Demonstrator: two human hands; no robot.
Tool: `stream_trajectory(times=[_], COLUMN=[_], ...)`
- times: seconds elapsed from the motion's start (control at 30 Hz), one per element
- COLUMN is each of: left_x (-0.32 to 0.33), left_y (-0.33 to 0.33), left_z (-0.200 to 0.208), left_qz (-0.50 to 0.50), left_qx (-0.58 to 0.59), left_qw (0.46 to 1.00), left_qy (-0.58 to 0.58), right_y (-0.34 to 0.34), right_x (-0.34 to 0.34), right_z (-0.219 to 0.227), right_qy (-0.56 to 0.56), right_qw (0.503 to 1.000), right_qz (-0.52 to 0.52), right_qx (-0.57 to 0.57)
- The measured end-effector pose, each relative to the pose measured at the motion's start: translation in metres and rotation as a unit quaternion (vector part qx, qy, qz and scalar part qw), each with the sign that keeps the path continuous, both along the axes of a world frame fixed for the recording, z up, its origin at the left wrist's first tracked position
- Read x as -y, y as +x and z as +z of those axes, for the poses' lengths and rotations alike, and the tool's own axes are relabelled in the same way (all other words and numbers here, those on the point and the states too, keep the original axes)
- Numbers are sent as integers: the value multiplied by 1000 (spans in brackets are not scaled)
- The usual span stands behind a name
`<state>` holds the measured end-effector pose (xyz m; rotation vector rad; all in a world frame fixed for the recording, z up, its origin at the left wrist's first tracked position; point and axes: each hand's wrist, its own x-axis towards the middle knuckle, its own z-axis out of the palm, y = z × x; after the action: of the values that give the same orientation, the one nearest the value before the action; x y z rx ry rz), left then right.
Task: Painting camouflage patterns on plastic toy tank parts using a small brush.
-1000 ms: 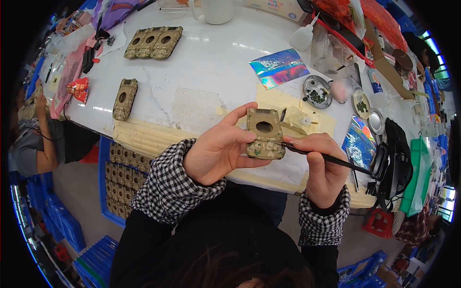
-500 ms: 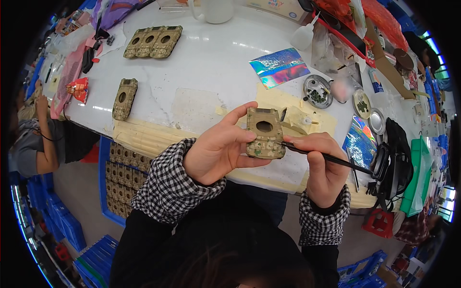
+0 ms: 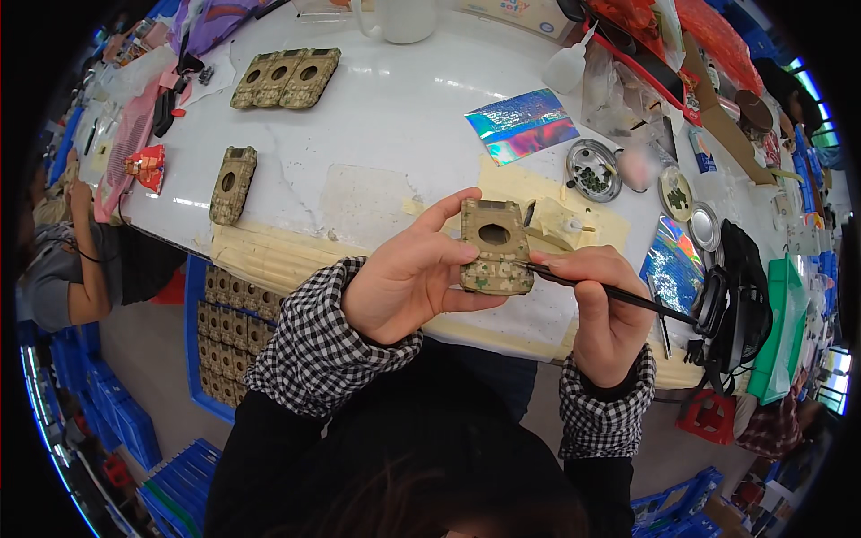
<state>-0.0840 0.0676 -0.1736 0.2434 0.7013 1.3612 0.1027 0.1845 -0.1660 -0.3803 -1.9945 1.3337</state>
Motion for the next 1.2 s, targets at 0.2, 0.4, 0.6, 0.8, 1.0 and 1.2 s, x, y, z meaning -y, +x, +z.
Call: stream_trajectory(times=[0.2,0.4,0.6,0.8,1.0,1.2], left_x=[1,2,2,2,2,2], left_y=[0,-4,-4,-3,-1,-1], left_z=[-1,-4,-4,-3,-1,-1], left_qz=[5,23,35,45,46,41], left_qx=[10,7,-14,-2,0,6], left_qw=[1000,1000,999,999,999,999], left_qy=[6,15,5,-13,-21,-16], right_y=[1,12,18,14,8,4], right_x=[1,-4,-12,-23,-29,-33], right_z=[-4,-6,-3,-3,-11,-20], right_qy=[-67,-68,45,249,289,290], right_qw=[997,992,984,914,910,917], right_qz=[3,-52,-170,-276,-245,-236], right_qx=[-41,-94,-2,161,166,139])
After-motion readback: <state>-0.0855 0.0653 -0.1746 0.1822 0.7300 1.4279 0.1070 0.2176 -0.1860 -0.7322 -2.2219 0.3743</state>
